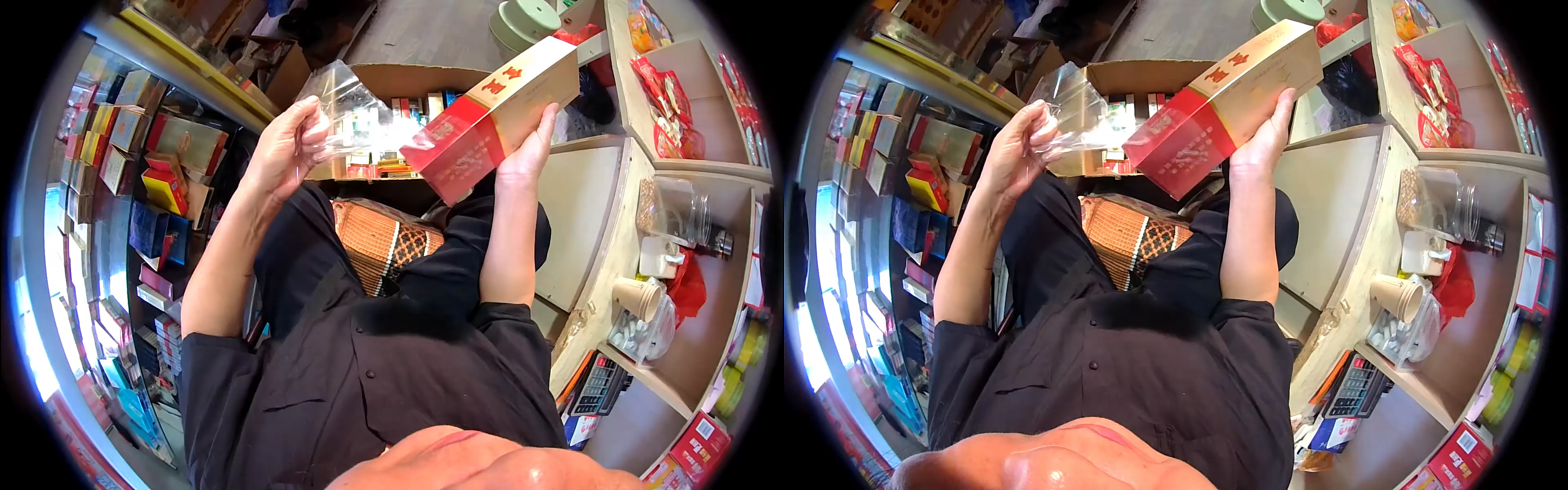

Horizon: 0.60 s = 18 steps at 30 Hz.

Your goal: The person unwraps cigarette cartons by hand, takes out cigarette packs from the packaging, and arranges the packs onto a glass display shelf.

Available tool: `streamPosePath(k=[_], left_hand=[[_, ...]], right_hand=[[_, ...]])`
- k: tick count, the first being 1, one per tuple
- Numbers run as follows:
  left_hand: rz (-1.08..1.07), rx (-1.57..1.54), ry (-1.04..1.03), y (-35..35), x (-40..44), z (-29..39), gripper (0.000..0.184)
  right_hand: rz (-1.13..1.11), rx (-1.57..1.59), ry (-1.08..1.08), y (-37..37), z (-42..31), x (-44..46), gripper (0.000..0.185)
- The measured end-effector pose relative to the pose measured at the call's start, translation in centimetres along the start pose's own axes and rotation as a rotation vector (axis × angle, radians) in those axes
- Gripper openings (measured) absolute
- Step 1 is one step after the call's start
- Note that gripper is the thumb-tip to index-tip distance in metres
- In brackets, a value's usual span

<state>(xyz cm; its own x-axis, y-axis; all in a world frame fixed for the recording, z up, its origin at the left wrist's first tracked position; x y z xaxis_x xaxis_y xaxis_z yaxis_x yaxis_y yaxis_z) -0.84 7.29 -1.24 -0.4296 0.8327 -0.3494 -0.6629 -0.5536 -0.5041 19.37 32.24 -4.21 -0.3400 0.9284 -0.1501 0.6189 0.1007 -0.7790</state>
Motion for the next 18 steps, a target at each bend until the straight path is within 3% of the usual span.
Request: streamPosePath(k=[4,5,8,11,13,15,18], left_hand=[[0.01,0.175,-0.061,-0.9,-0.5,0.2,0.027],[0.117,0.207,-0.055,-1.8,-0.8,-0.4,0.025],[-0.085,0.389,-0.038,-0.7,-0.1,-1.6,0.018],[-0.008,0.517,-0.023,-2.9,-1.0,-2.3,0.021],[-0.039,1.108,-0.25,-3.2,-1.0,-4.2,0.038],[-0.244,1.524,-0.166,-5.6,-2.4,-4.9,0.032],[-0.354,1.254,-0.025,-6.2,-2.5,-4.9,0.028]], right_hand=[[0.161,0.011,0.021,1.4,-1.2,1.6,0.049],[0.16,0.012,0.026,1.6,-1.3,1.8,0.049],[0.166,0.081,-0.005,2.1,-0.9,2.4,0.048],[0.156,0.061,-0.024,2.6,-0.6,2.8,0.047],[0.097,0.045,-0.041,2.5,0.2,2.9,0.046],[0.069,0.015,-0.047,2.0,0.4,2.5,0.047],[0.03,0.011,-0.096,2.8,0.5,3.1,0.047]])
Point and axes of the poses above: each hand's wrist, its own x-axis towards the middle knuckle, its own y-axis out of the back of the hand, z = x × y, the point moved 5 cm from there along x, towards the middle knuckle, and after that the axes turned 6 degrees about x, right-handed, at the moved point
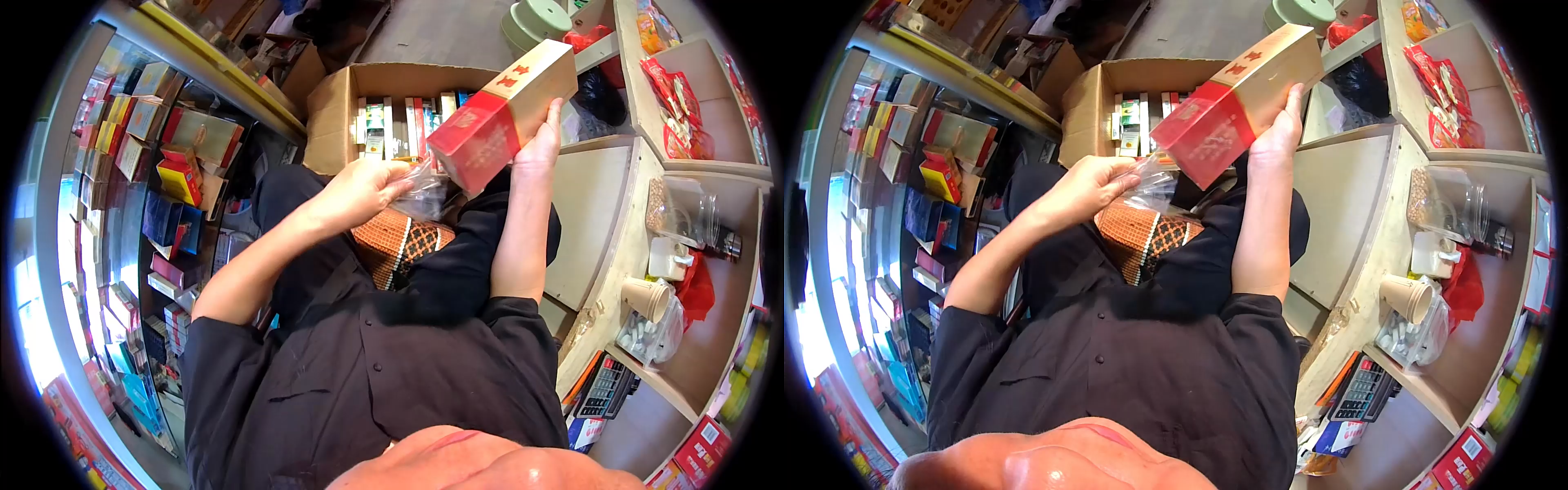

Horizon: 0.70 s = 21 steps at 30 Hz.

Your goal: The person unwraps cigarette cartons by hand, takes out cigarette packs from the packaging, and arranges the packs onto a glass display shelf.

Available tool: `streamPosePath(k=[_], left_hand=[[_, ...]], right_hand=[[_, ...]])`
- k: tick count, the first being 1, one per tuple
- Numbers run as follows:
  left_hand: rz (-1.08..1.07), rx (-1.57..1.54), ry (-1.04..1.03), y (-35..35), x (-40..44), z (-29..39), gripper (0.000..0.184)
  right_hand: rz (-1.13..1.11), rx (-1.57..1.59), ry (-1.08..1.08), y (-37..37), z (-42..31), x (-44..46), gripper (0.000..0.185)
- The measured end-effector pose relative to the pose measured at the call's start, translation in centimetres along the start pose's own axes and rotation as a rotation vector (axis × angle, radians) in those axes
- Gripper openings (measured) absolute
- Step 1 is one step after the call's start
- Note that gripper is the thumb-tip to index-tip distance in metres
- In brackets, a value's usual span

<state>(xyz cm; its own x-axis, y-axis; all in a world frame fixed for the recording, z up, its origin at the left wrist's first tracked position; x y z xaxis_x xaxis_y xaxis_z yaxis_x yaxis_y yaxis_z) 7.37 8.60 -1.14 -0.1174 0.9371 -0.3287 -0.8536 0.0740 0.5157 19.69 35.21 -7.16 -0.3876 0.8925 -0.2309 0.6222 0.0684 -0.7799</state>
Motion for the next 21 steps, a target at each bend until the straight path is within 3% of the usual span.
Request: streamPosePath(k=[4,5,6,8,9,11,13,14,18,20,21], left_hand=[[-0.187,-0.464,-0.225,-0.9,-1.9,1.6,0.023],[-0.119,-0.447,-0.226,-0.8,-2.3,1.8,0.022],[-0.104,-0.556,-0.164,-0.5,-2.1,1.4,0.021],[-0.089,-0.596,-0.016,0.8,-2.1,1.6,0.022],[-0.093,-0.767,-0.114,0.8,-2.6,2.9,0.024],[-0.114,-0.653,-0.095,2.8,-4.7,4.0,0.027],[0.187,-0.926,-0.145,4.2,-4.8,3.5,0.027],[0.219,-0.839,-0.121,5.3,-4.4,2.2,0.028],[0.52,0.286,-0.101,6.5,-2.3,0.8,0.034],[0.602,0.473,-0.206,6.2,-2.1,0.5,0.034],[0.682,0.511,-0.286,6.1,-2.3,1.2,0.034]], right_hand=[[0.006,0.099,-0.142,2.7,0.0,2.5,0.052],[0.0,0.092,-0.155,3.9,-0.3,3.2,0.053],[0.176,0.005,-0.116,3.8,-1.3,2.8,0.056],[0.153,0.037,-0.029,5.1,-1.6,4.3,0.057],[0.147,0.078,-0.04,6.0,-1.5,5.0,0.058],[0.353,0.065,0.032,6.6,-2.2,4.5,0.056],[0.36,0.125,0.064,5.5,-3.1,3.2,0.056],[0.334,0.127,0.1,4.9,-3.6,2.9,0.056],[0.282,0.134,0.128,4.4,-3.7,2.6,0.057],[0.281,0.097,0.117,2.9,-3.5,1.3,0.056],[0.17,0.092,0.123,3.2,-3.2,1.8,0.056]])
Point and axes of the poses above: each hand's wrist, its own x-axis towards the middle knuckle, its own y-axis out of the back of the hand, z = x × y, the point moved 5 cm from there along x, towards the middle knuckle, and after that the axes turned 6 degrees about x, right-handed, at the moved point
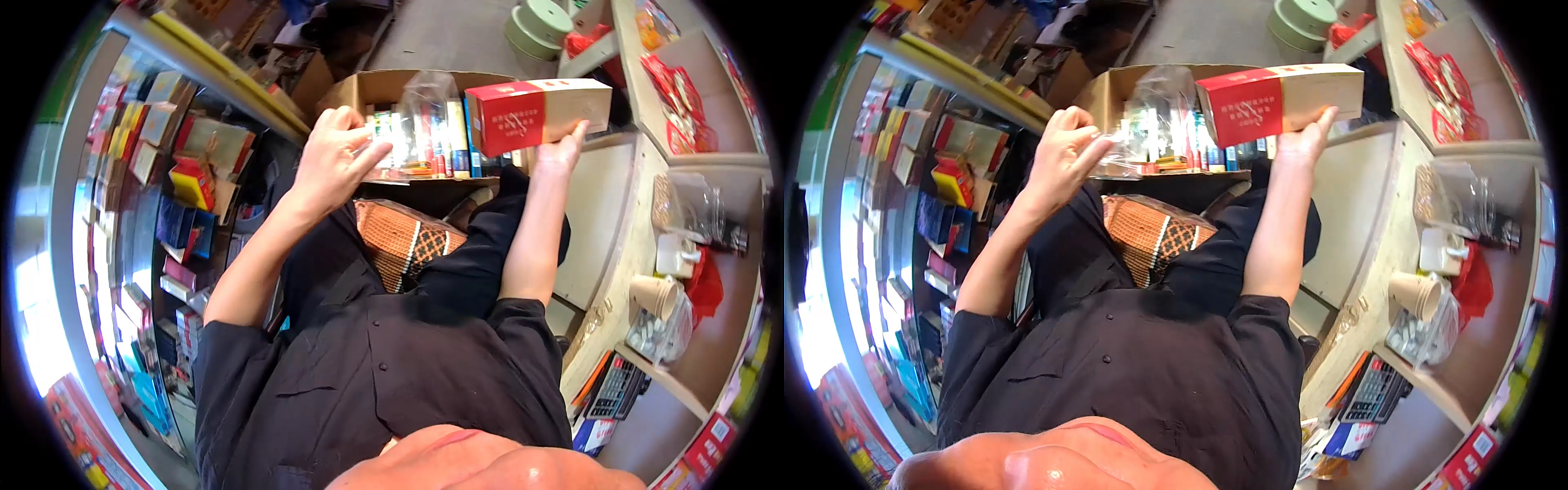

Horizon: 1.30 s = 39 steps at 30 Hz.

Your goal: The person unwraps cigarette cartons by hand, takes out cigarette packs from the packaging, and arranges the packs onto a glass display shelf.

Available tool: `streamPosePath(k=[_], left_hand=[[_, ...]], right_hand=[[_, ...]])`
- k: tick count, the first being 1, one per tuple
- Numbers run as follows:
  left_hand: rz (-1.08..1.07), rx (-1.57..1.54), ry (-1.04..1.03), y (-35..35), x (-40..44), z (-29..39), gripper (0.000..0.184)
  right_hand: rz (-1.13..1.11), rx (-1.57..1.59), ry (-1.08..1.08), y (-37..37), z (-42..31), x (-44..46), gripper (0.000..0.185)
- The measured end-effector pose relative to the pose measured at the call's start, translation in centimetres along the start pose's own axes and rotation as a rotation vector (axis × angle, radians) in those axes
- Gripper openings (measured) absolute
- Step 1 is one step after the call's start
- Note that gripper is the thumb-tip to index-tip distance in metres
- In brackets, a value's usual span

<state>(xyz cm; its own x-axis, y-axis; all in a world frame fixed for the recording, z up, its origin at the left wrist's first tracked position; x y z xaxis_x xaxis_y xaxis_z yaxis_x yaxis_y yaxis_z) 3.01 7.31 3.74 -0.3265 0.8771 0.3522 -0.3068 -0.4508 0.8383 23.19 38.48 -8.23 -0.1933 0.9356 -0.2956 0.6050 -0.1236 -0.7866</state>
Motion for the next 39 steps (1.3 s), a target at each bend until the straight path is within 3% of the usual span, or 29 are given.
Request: streamPosePath(k=[4,6,8,10,12,14,16,17,18,20,24,26,32,34,36,39], left_hand=[[0.085,0.009,-0.21,0.2,-0.1,2.0,0.026],[-0.032,-0.056,-0.274,-0.4,-0.7,3.5,0.021],[-0.112,-0.403,-0.185,-1.8,-1.4,3.5,0.018],[-0.362,-0.973,0.26,-2.2,-1.6,2.4,0.019],[-0.299,-1.223,0.534,-2.8,-1.6,0.0,0.019],[-0.148,-1.56,0.616,-1.9,-1.0,-0.7,0.02],[-0.06,-1.532,0.69,-1.9,-0.6,-2.3,0.02],[-0.001,-1.582,0.872,-2.3,-1.4,-2.8,0.025],[-0.112,-1.729,0.765,-3.9,-1.6,-4.7,0.028],[-0.068,-1.548,0.914,-3.7,-1.9,-5.0,0.031],[-0.015,-1.662,1.047,-3.6,-1.9,-3.3,0.04],[-0.087,-1.546,0.793,-3.6,-1.6,-3.4,0.052],[0.058,-1.346,0.522,-2.4,2.3,-5.3,0.055],[-0.037,-0.718,0.491,-4.7,3.8,-9.4,0.055],[0.005,0.033,0.248,-6.2,5.4,-12.2,0.056],[-0.036,0.24,0.157,-10.4,6.5,-18.0,0.049]], right_hand=[[-0.056,-0.061,-0.091,-1.3,2.9,-2.2,0.055],[-0.053,-0.107,-0.161,-2.4,4.7,-4.8,0.052],[-0.174,-0.075,-0.203,-1.1,7.3,-5.0,0.053],[-0.146,-0.072,-0.228,-1.6,7.7,-6.4,0.052],[-0.094,-0.095,-0.262,-2.0,7.0,-6.8,0.049],[-0.177,-0.052,-0.219,-2.2,5.9,-6.1,0.053],[-0.112,-0.079,-0.169,-2.0,4.8,-5.1,0.054],[-0.11,-0.083,-0.171,-1.9,4.5,-5.0,0.054],[-0.108,-0.094,-0.14,-1.9,4.1,-5.1,0.054],[-0.108,-0.102,-0.111,-2.0,3.7,-5.2,0.054],[-0.142,-0.097,-0.122,-2.3,3.6,-5.5,0.054],[-0.148,-0.089,-0.123,-2.4,3.4,-5.4,0.054],[-0.095,-0.094,-0.031,-1.8,1.6,-4.3,0.055],[-0.089,-0.031,-0.056,-2.0,1.2,-4.6,0.055],[-0.084,-0.019,-0.071,-2.3,1.3,-5.1,0.055],[-0.048,-0.024,-0.089,-2.7,1.0,-6.0,0.057]])
Point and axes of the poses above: each hand's wrist, its own x-axis towards the middle knuckle, its own y-axis out of the back of the hand, z = x × y, the point moved 5 cm from there along x, towards the middle knuckle, and after that the axes turned 6 degrees about x, right-handed, at the moved point
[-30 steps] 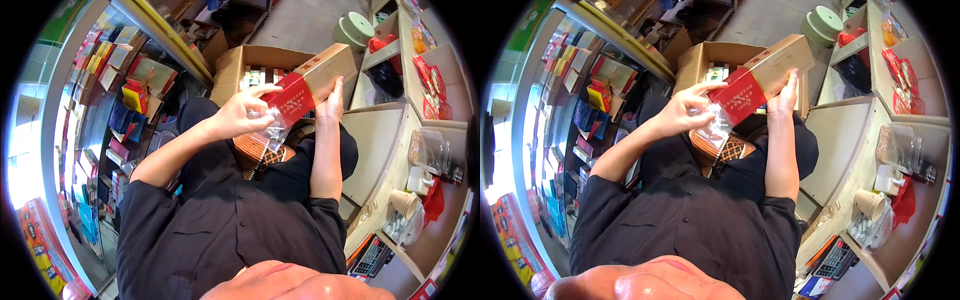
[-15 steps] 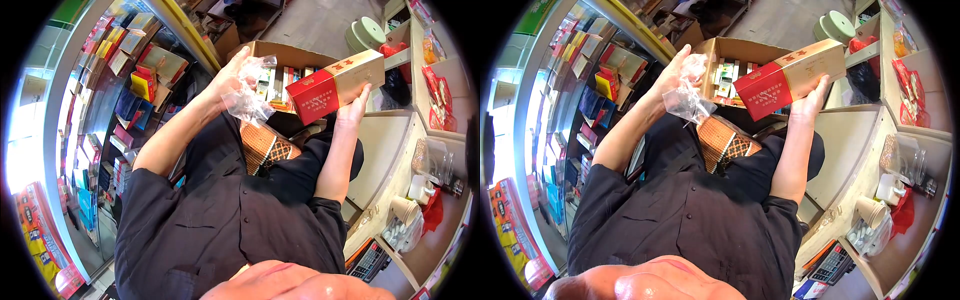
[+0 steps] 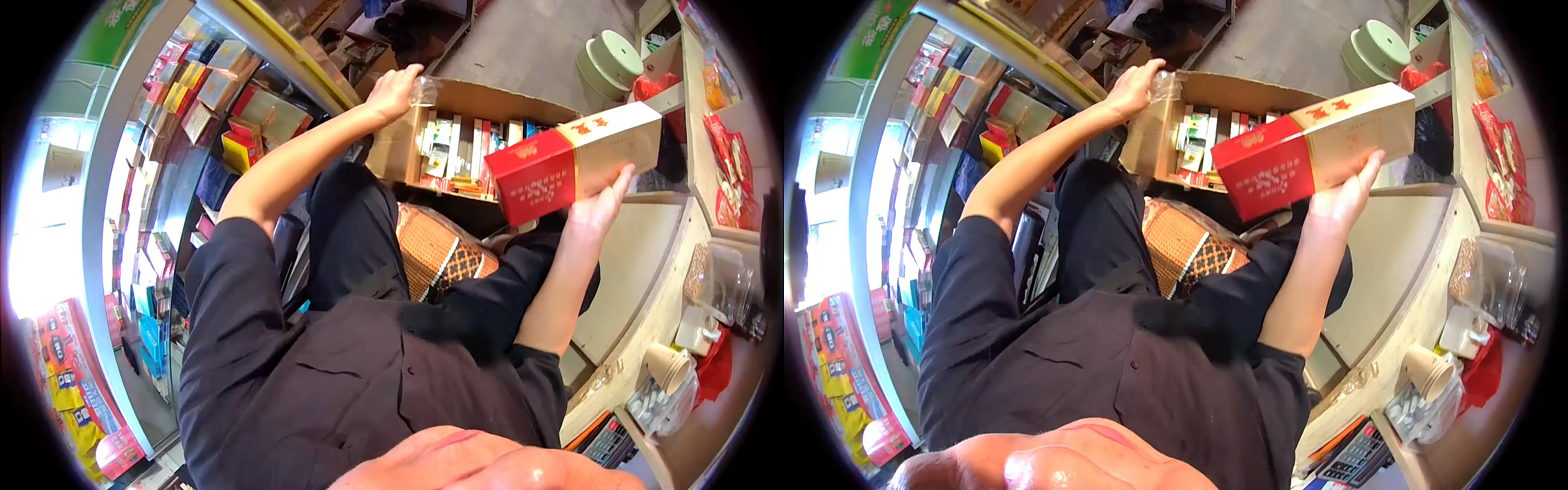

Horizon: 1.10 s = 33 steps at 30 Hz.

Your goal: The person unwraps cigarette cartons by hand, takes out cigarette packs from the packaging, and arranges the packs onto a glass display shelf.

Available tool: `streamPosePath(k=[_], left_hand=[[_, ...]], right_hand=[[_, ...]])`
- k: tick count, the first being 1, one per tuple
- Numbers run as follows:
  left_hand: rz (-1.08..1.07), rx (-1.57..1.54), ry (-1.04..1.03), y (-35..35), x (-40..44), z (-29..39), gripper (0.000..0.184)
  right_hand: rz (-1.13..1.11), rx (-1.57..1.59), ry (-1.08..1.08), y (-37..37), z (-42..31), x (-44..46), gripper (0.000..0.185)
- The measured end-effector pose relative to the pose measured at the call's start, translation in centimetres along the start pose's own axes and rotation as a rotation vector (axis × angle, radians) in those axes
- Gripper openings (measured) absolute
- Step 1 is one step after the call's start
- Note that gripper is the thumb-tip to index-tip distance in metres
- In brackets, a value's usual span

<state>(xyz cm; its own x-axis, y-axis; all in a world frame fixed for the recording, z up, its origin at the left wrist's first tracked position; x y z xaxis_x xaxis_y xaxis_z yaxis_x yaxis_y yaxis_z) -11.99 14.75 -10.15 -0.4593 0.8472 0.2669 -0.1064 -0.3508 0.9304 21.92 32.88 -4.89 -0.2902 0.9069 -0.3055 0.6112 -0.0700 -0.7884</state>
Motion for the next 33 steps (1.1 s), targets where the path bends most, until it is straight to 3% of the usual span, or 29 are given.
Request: streamPosePath(k=[4,5,7,9,11,12,14,17,19,22,23,25,33], left_hand=[[-0.104,0.302,0.024,-4.5,3.3,-6.1,0.017],[-0.136,0.382,0.024,-5.8,4.4,-7.9,0.017],[0.058,0.599,0.126,-7.1,6.9,-11.0,0.014],[-0.035,0.772,0.189,-7.0,9.3,-13.0,0.016],[-0.129,0.779,0.287,-9.2,11.5,-17.6,0.019],[-0.106,0.667,0.485,-11.2,12.2,-22.0,0.02],[-0.088,0.551,0.678,-14.0,11.2,-26.9,0.022],[-0.114,0.734,0.578,-16.1,9.5,-27.5,0.024],[-0.383,0.484,0.665,-16.3,8.0,-25.8,0.029],[-0.53,0.273,0.814,-23.2,7.8,-33.7,0.034],[-0.531,0.272,0.811,-23.3,7.8,-34.4,0.034],[-0.668,0.302,0.603,-23.3,8.8,-33.8,0.034],[-0.476,0.263,0.619,-18.8,8.7,-25.8,0.035]], right_hand=[[-0.007,0.038,-0.038,0.3,-0.6,-0.5,0.055],[0.006,0.065,-0.068,0.4,-0.8,-0.6,0.052],[0.005,0.084,-0.098,0.4,-0.9,-0.7,0.052],[-0.03,0.029,-0.139,-0.1,-0.7,-1.0,0.052],[0.017,-0.025,-0.143,-0.6,-0.4,-1.4,0.053],[0.067,-0.076,-0.137,-0.4,-0.5,-1.6,0.054],[0.064,-0.097,-0.11,0.1,-0.8,-1.4,0.052],[0.111,-0.186,0.002,0.6,-1.4,-1.1,0.049],[0.076,-0.167,0.017,0.4,-1.4,-1.1,0.05],[0.051,-0.173,-0.03,0.1,-0.8,-1.3,0.05],[0.027,-0.148,-0.061,0.1,-0.7,-1.4,0.05],[0.035,-0.149,-0.072,0.1,-0.4,-1.3,0.05],[0.009,-0.168,-0.185,-1.0,1.2,-1.8,0.053]])
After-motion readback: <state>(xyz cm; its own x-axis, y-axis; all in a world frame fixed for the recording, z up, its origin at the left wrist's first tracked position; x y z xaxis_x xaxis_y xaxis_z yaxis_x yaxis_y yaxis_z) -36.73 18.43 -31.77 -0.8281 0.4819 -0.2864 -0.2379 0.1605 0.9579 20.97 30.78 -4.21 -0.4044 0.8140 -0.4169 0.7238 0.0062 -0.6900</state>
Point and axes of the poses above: each hand's wrist, its own x-axis towards the middle knuckle, its own y-axis out of the back of the hand, z = x × y, the point moved 5 cm from there along x, towards the middle knuckle, and after that the axes turned 6 degrees about x, right-handed, at the moved point
